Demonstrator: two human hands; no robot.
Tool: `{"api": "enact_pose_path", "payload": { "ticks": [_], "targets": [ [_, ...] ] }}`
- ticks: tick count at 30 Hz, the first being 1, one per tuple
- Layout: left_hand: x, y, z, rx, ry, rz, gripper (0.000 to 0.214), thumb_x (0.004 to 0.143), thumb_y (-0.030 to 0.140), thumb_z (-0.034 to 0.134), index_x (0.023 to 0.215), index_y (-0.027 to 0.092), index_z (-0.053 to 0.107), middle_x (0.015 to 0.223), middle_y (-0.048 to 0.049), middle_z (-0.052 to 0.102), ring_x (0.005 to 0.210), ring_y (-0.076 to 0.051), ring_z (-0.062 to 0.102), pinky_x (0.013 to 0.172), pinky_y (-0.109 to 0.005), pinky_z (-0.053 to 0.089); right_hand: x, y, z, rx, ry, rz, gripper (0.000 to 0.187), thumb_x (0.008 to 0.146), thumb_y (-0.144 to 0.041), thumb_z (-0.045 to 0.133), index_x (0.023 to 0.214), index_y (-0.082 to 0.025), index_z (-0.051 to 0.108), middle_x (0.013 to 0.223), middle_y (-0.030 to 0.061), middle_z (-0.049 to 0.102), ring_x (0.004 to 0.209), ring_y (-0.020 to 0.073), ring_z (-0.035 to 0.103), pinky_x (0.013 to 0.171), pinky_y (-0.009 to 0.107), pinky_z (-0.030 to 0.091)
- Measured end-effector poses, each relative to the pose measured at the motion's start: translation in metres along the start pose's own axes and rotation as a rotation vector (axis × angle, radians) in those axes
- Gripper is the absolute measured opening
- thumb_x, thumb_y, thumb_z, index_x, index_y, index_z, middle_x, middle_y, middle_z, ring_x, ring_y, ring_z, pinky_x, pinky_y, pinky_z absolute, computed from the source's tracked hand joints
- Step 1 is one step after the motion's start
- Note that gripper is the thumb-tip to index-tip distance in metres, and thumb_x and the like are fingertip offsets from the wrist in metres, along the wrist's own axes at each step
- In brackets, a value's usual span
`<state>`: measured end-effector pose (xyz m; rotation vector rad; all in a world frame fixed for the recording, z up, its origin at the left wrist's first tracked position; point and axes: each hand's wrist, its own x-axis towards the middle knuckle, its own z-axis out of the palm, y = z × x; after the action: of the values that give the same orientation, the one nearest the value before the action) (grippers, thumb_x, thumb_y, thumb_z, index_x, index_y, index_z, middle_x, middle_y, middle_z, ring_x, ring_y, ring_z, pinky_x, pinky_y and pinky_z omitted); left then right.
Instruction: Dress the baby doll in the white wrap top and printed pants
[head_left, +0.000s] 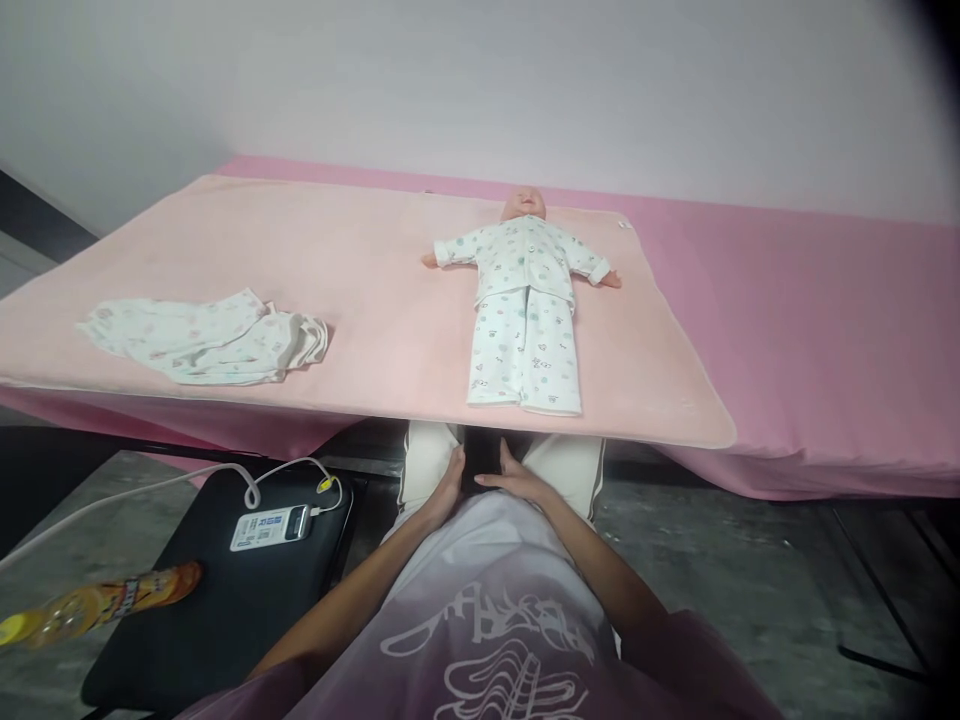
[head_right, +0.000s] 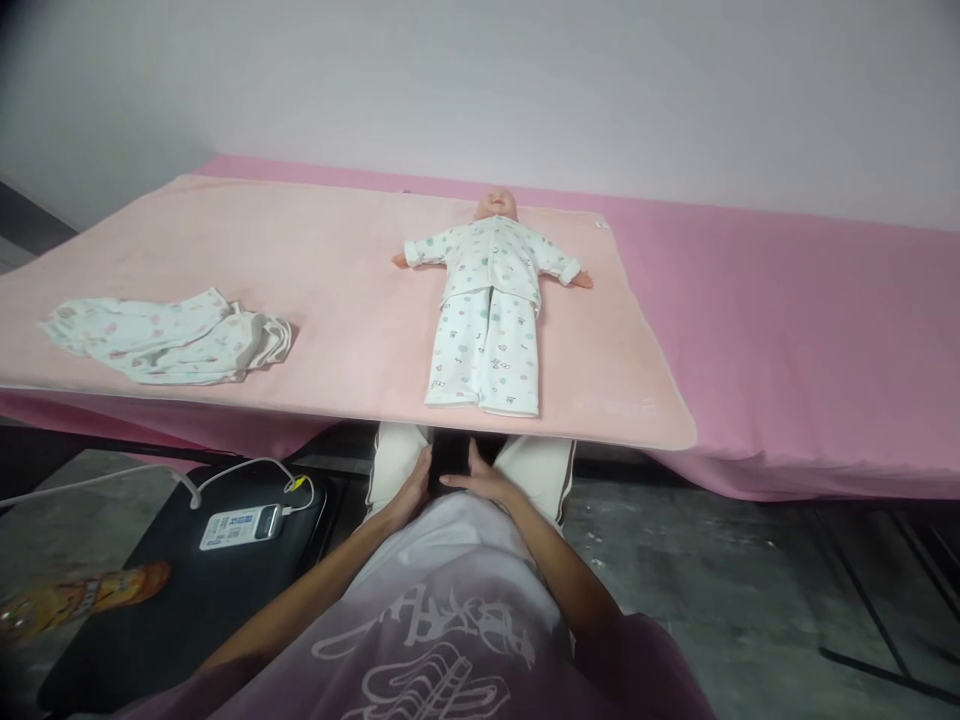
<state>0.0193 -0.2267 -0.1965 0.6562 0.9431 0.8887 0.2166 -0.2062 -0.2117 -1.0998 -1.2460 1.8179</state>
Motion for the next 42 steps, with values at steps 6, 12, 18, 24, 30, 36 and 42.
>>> {"api": "enact_pose_path", "payload": {
  "ticks": [6,12,18,24,30,36,42],
  "targets": [
    [-0.009,0.006,0.005,-0.047,-0.013,-0.052,0.070,0.102,0.068,0.058,0.159,0.028,0.048,0.168,-0.0136,0.049,0.163,-0.036,0.034,0.130,-0.051,0.034,-0.002,0.001,0.001,0.056,0.126,0.077,0.077,0.092,-0.062,0.076,0.160,-0.035,0.054,0.171,0.0036,0.048,0.163,0.0282,0.038,0.135,0.051,0.027],
    [-0.003,-0.004,-0.003,0.029,0.014,0.006,0.067,0.102,0.069,0.059,0.149,0.023,0.055,0.164,-0.0150,0.052,0.161,-0.035,0.037,0.130,-0.045,0.033,0.002,0.008,-0.001,0.083,0.241,0.129,0.081,0.088,-0.065,0.073,0.159,-0.030,0.055,0.176,0.0068,0.040,0.166,0.0341,0.031,0.136,0.059,0.022],
    [0.001,-0.011,-0.006,-0.002,-0.011,0.021,0.070,0.100,0.072,0.060,0.153,0.026,0.053,0.162,-0.0132,0.054,0.156,-0.031,0.044,0.129,-0.047,0.035,-0.002,-0.006,0.003,0.081,0.159,0.014,0.056,0.091,-0.057,0.073,0.141,-0.033,0.068,0.157,0.0021,0.062,0.154,0.0309,0.050,0.132,0.051,0.035],
    [0.000,-0.013,-0.009,-0.014,-0.005,0.016,0.069,0.099,0.070,0.063,0.150,0.024,0.056,0.155,-0.0138,0.060,0.153,-0.031,0.048,0.128,-0.045,0.035,-0.005,-0.003,0.003,0.069,0.057,0.006,0.064,0.087,-0.045,0.079,0.146,-0.031,0.060,0.148,0.0044,0.069,0.146,0.0279,0.058,0.129,0.049,0.039],
    [-0.002,-0.012,-0.012,0.021,0.024,-0.004,0.072,0.096,0.074,0.064,0.145,0.022,0.057,0.148,-0.0139,0.064,0.150,-0.033,0.051,0.127,-0.048,0.037,0.000,0.013,0.003,0.053,-0.036,0.015,0.088,0.079,-0.037,0.087,0.155,-0.030,0.045,0.145,0.0059,0.069,0.142,0.0250,0.061,0.124,0.046,0.045],
    [0.002,-0.017,-0.011,-0.053,0.009,-0.009,0.071,0.096,0.073,0.066,0.147,0.025,0.057,0.152,-0.0126,0.064,0.151,-0.033,0.051,0.127,-0.047,0.039,-0.002,0.012,0.000,0.033,-0.054,0.034,0.099,0.076,-0.036,0.090,0.160,-0.028,0.039,0.140,0.0087,0.071,0.138,0.0277,0.064,0.122,0.049,0.048],
    [0.004,-0.019,-0.009,-0.065,0.004,-0.001,0.077,0.095,0.074,0.067,0.152,0.024,0.054,0.155,-0.0124,0.062,0.152,-0.033,0.050,0.128,-0.047,0.039,-0.003,0.008,0.000,0.062,-0.078,0.045,0.113,0.073,-0.038,0.093,0.165,-0.025,0.030,0.147,0.0120,0.066,0.138,0.0285,0.064,0.124,0.049,0.046]
  ]
}}
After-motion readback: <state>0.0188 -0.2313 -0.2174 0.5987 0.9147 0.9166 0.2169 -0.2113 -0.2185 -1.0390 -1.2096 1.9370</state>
